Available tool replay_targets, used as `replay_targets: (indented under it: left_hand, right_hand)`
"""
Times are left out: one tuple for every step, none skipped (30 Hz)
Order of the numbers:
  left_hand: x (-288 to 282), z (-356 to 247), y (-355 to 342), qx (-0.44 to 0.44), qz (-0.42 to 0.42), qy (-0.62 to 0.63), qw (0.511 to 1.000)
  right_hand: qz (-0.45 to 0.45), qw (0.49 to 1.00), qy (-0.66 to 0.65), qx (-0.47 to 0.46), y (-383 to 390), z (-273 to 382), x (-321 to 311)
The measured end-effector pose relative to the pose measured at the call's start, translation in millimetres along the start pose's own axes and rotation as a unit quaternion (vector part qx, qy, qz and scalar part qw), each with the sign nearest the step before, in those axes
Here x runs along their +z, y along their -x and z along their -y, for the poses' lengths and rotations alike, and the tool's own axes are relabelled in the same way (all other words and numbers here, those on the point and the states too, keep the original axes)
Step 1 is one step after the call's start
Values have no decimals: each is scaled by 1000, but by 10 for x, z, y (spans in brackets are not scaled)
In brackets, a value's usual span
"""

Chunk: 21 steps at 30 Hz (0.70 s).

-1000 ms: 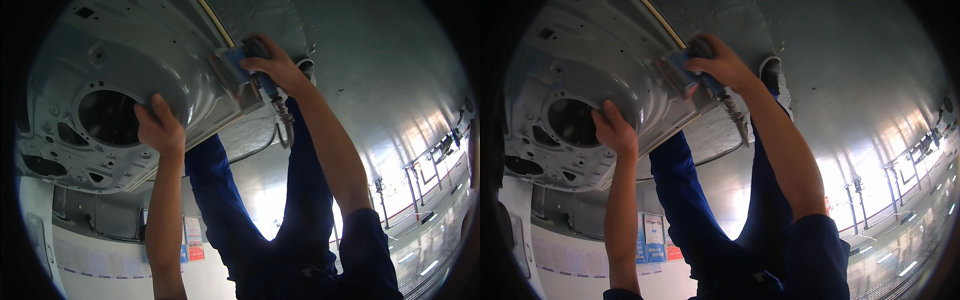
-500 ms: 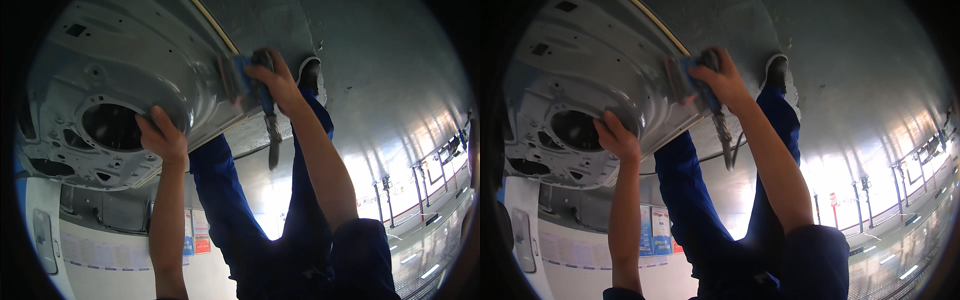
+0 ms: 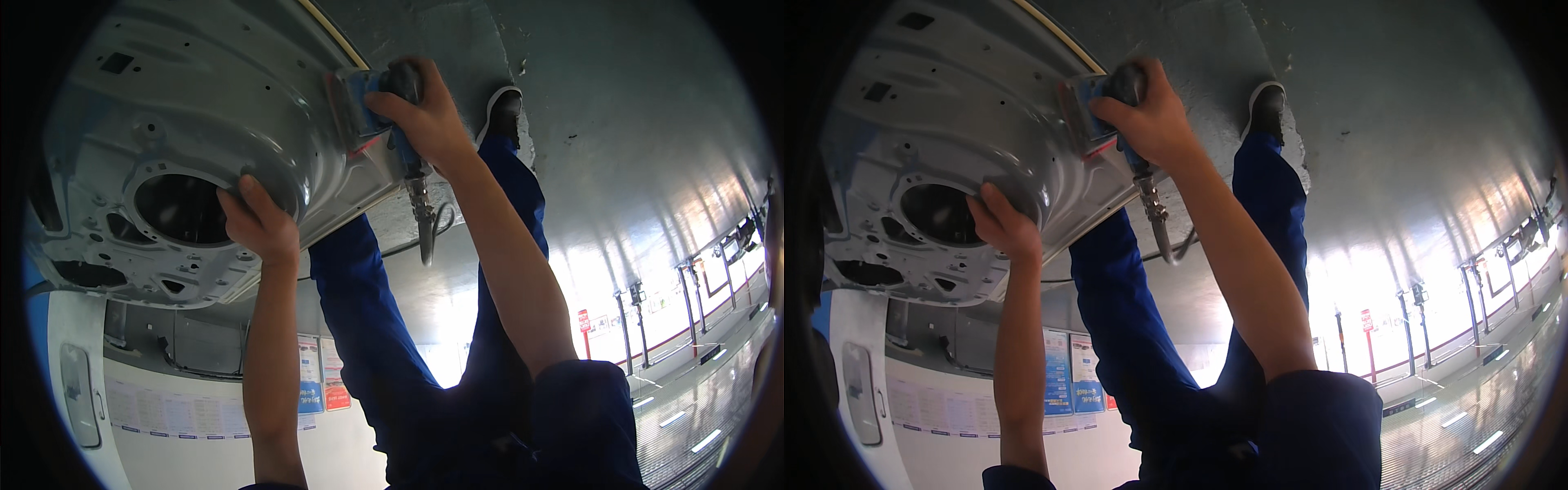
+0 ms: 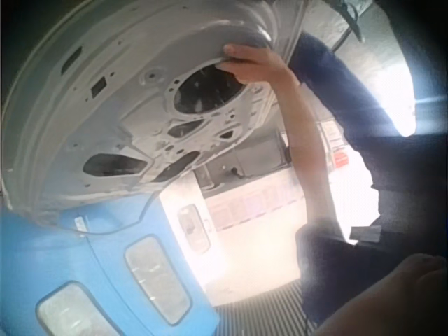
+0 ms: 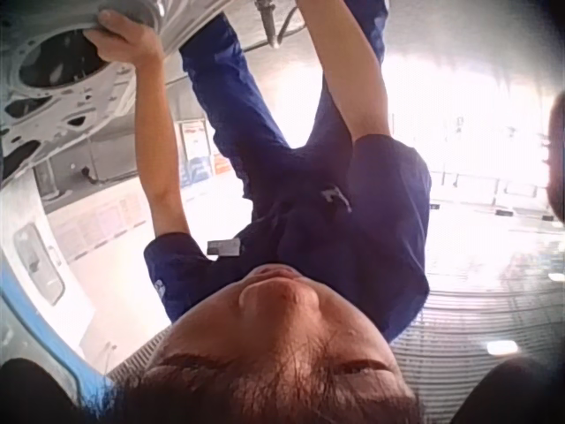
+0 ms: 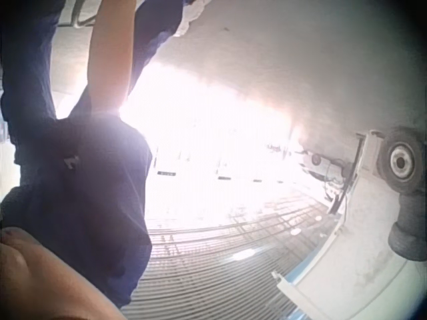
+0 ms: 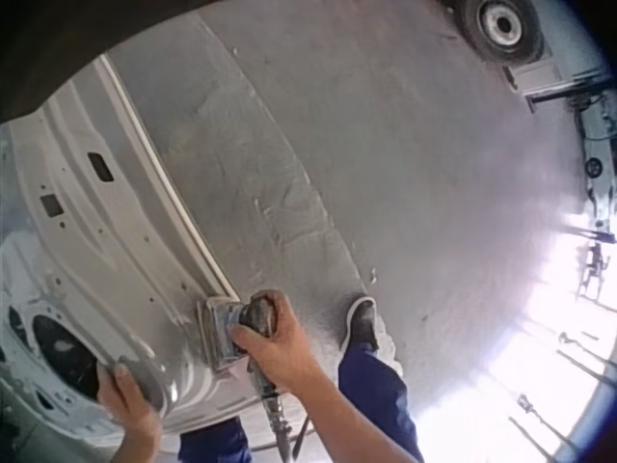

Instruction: The person uses an orbital sander to smooth the surface of a large metal car door. They move the sander along the edges and flat areas of the door, holding it with both hands for control.

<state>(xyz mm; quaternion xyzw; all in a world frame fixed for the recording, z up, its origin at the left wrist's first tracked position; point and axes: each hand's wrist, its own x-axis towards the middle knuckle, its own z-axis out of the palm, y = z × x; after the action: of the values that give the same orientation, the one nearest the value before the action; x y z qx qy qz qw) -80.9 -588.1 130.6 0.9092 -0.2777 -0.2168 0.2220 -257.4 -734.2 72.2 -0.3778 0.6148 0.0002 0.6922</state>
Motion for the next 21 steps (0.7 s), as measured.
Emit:
replay_targets:
  left_hand:
    - [-6,0,-1,6,-5,0,1000]
    - [-9,6,4,12,-10,-1,1000]
    - [-10,9,11,19,-14,-1,1000]
    - [-10,6,22,10,-16,-2,1000]
    - [-25,1,41,0,-18,-5,1000]
    - [-40,-2,50,-9,-20,-6,1000]
    - [-47,9,63,-31,-10,0,999]
    - [-58,21,80,-54,0,6,999]
    - [-65,28,81,-78,10,11,997]
    - [-56,36,86,-75,9,20,997]
    - [-52,35,85,-73,11,29,997]
    - [-49,32,89,-71,13,38,997]
    - [-20,38,72,-68,7,40,997]
    - [-9,30,72,-67,-1,40,997]
    - [4,21,71,-66,-8,40,997]
    - [-34,27,111,-80,-6,31,996]
    - [-48,27,90,-93,-5,24,995]
    - [-55,22,79,-105,-3,17,994]
    - [-41,18,59,-77,-15,15,997]
    - [-31,16,43,-50,-27,14,998]
    - [-28,17,32,-23,-40,14,999]
  right_hand:
    - [4,1000,16,-7,18,33,4]
    - [8,999,33,-14,47,51,6]
    - [18,999,26,-8,131,-26,-28]
    - [30,999,20,-4,262,-194,-98]
    - [44,999,13,1,393,-330,-153]
    - [69,997,27,11,527,-398,-201]
    - [93,995,38,19,639,-384,-207]
    - [90,995,32,31,710,-366,-190]
    - [88,996,13,13,625,-352,-176]
    - [83,997,-6,-4,506,-356,-172]
    - [75,997,-26,-18,383,-298,-160]
    - [79,996,-45,-25,238,-225,-127]
    - [73,995,-39,-50,100,-138,-80]
    - [69,994,-33,-73,-4,-61,-36]
    - [65,993,-27,-96,-97,-7,-20]
    - [75,993,-20,-91,-119,5,-18]
    - [82,993,-11,-88,-156,34,-38]
    - [89,992,-2,-85,-145,35,-57]
    - [106,991,-14,-83,-123,7,-82]
    - [123,989,-25,-81,-78,-58,-124]
    - [141,986,-34,-80,-23,-131,-158]
